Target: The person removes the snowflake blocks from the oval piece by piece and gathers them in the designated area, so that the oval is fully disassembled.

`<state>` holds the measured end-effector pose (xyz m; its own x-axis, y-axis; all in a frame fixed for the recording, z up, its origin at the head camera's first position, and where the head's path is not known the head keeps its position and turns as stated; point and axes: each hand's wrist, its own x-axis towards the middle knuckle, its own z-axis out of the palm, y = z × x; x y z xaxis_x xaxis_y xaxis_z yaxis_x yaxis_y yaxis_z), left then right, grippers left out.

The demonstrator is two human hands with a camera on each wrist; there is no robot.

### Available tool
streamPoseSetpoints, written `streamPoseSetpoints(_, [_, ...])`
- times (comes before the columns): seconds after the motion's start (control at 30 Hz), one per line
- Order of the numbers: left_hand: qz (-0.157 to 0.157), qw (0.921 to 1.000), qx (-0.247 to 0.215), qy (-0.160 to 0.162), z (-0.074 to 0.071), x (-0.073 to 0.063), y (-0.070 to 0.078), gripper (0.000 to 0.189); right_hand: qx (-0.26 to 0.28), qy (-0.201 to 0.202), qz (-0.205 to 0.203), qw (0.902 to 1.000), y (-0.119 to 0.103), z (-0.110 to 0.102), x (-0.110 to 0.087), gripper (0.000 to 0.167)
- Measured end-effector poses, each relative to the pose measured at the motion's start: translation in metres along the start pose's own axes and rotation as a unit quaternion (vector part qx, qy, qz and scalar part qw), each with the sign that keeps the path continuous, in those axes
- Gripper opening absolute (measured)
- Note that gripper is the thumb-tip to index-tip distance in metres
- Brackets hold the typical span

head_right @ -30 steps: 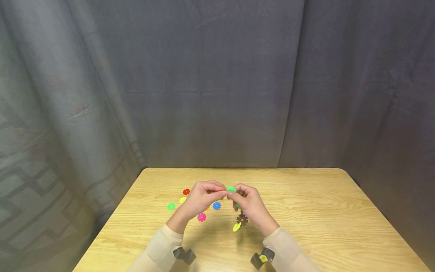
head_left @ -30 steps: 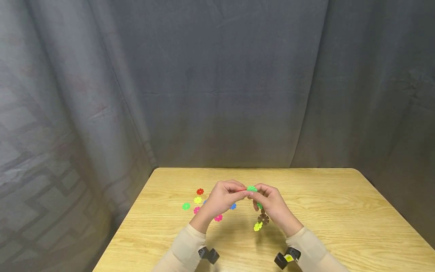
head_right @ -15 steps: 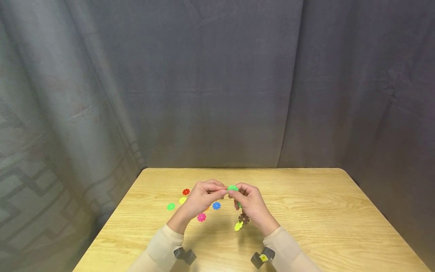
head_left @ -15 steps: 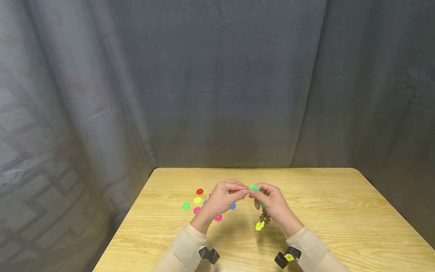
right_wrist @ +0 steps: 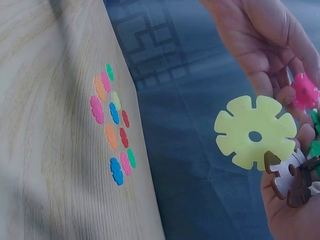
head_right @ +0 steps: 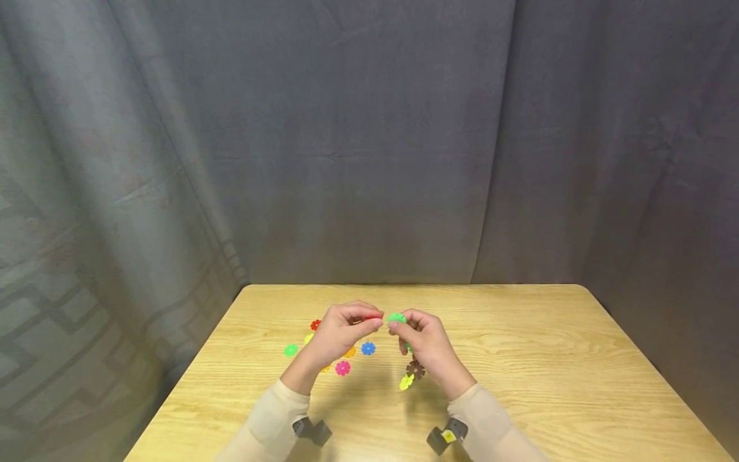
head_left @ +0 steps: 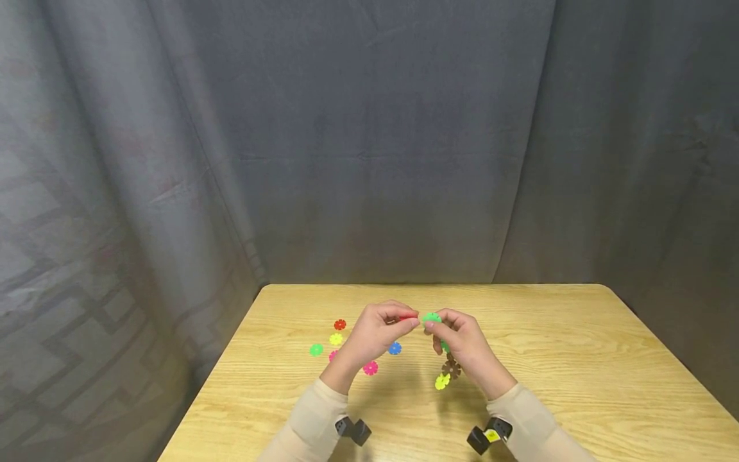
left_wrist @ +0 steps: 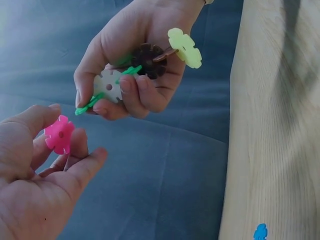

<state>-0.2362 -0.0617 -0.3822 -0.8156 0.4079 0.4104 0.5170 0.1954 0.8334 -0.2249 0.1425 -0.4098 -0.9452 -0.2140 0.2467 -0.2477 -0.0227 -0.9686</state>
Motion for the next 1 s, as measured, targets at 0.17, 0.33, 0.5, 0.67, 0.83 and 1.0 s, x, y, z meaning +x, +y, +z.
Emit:
streamPoseSetpoints(0.17, [0.001, 0.9999, -0.009, 0.007, 0.000, 0.000, -0.002, 0.019, 0.001, 0.003, 0.002, 1.0000, -0.001, 0.001, 0.000, 0.026])
streamPoseSetpoints(0.33, [-0.007, 0.9998, -0.016, 0.013, -0.001, 0.001, -0.002, 0.017, -0.003, -0.002, -0.006, 1.0000, -0.002, 0.000, 0.000, 0.027])
streamPoseSetpoints(0.5, [-0.031, 0.9994, -0.003, 0.017, 0.000, 0.002, -0.002, 0.017, -0.004, -0.006, -0.008, 0.9999, -0.003, 0.000, 0.000, 0.029])
streamPoseSetpoints(0.67, [-0.043, 0.9989, 0.006, 0.018, 0.000, 0.004, -0.003, 0.018, -0.004, -0.006, -0.008, 0.9999, -0.003, 0.000, 0.000, 0.028])
streamPoseSetpoints(0.83, [-0.042, 0.9989, -0.001, 0.020, 0.000, 0.004, -0.010, 0.018, -0.002, -0.004, -0.011, 0.9999, -0.003, 0.000, -0.001, 0.026])
streamPoseSetpoints(1.0, [-0.046, 0.9987, 0.001, 0.019, 0.001, 0.004, -0.020, 0.018, 0.000, -0.007, -0.013, 0.9999, -0.003, 0.000, -0.001, 0.027])
